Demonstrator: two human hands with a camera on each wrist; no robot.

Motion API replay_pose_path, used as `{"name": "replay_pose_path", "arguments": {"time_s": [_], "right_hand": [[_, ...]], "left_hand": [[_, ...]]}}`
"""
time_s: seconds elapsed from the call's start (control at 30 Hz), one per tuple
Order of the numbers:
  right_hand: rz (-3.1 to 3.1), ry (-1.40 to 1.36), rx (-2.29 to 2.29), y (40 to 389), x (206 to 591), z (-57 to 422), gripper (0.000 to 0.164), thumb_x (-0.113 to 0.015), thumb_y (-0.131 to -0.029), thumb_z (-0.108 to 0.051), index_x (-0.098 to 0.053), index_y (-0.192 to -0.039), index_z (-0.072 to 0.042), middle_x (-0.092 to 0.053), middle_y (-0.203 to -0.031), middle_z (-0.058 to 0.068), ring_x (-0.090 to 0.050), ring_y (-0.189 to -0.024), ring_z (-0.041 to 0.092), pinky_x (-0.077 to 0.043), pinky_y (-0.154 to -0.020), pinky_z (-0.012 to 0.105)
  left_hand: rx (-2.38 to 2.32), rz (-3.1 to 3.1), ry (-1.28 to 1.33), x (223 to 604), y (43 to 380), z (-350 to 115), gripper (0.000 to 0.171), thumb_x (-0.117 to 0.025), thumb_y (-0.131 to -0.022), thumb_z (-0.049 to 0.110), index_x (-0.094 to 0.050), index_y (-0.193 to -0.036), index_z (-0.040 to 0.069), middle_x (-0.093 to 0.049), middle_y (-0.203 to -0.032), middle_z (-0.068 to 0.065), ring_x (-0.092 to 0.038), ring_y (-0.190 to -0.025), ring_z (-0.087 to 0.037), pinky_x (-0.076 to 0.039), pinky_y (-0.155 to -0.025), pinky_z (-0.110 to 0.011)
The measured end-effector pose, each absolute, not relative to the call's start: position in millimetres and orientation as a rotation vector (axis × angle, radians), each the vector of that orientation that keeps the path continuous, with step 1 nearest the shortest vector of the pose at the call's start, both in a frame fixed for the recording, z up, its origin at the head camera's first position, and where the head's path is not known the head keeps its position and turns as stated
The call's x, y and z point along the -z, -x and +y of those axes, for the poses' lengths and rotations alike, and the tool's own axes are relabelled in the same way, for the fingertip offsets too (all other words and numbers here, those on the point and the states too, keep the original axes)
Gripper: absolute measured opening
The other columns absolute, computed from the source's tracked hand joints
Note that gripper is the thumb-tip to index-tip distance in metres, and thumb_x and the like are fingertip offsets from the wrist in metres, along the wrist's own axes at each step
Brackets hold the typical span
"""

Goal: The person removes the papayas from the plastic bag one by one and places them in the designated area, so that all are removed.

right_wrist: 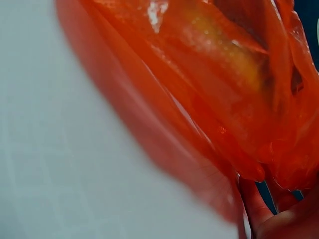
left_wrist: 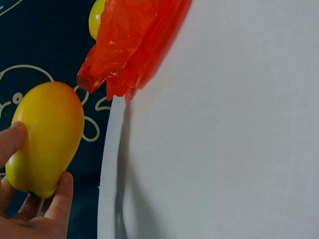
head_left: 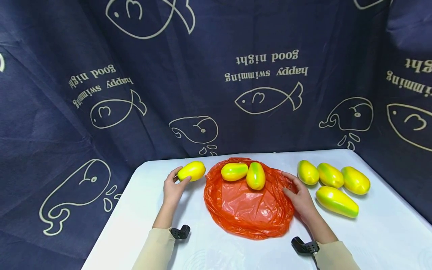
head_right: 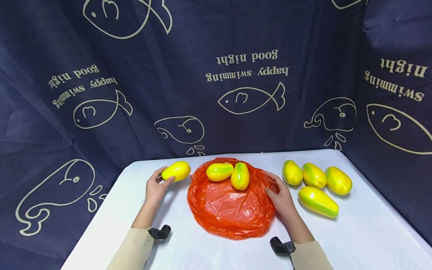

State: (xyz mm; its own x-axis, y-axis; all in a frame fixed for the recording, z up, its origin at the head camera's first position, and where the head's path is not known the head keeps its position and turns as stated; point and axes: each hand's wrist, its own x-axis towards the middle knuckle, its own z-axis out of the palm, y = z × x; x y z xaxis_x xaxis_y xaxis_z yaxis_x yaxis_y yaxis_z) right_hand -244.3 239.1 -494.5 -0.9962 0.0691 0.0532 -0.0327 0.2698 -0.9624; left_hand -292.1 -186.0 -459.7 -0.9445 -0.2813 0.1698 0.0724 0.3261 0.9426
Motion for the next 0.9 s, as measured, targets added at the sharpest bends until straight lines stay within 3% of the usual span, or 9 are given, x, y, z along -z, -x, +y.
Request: {"name": "replay_pose_path", "arguments": {"time_s": [0.27, 0.9], "right_hand": [[-2.417, 0.015, -1.877, 243.7, 492.4, 237.2, 0.059, -0.053, -0.100, -0.008, -0.035, -0.155, -0.022, -0.033, -0.162, 0.007, -0.036, -0.145, 0.030, -0.041, -0.091, 0.001], [-2.412, 0.033, -1.870, 243.2, 493.0, 238.2, 0.059, -0.053, -0.100, -0.009, -0.035, -0.155, -0.022, -0.033, -0.162, 0.007, -0.035, -0.145, 0.028, -0.040, -0.092, 0.001]], "left_hand": [[1.675, -2.338, -0.308, 469.0, 292.0, -193.6, 0.060, -0.074, -0.088, 0.014, -0.051, -0.143, 0.009, -0.050, -0.147, -0.013, -0.051, -0.129, -0.034, -0.051, -0.104, -0.045], [1.645, -2.379, -0.326, 483.3, 290.9, -197.3, 0.062, -0.071, -0.089, 0.012, -0.046, -0.145, 0.003, -0.050, -0.145, -0.019, -0.053, -0.125, -0.035, -0.049, -0.105, -0.043]]}}
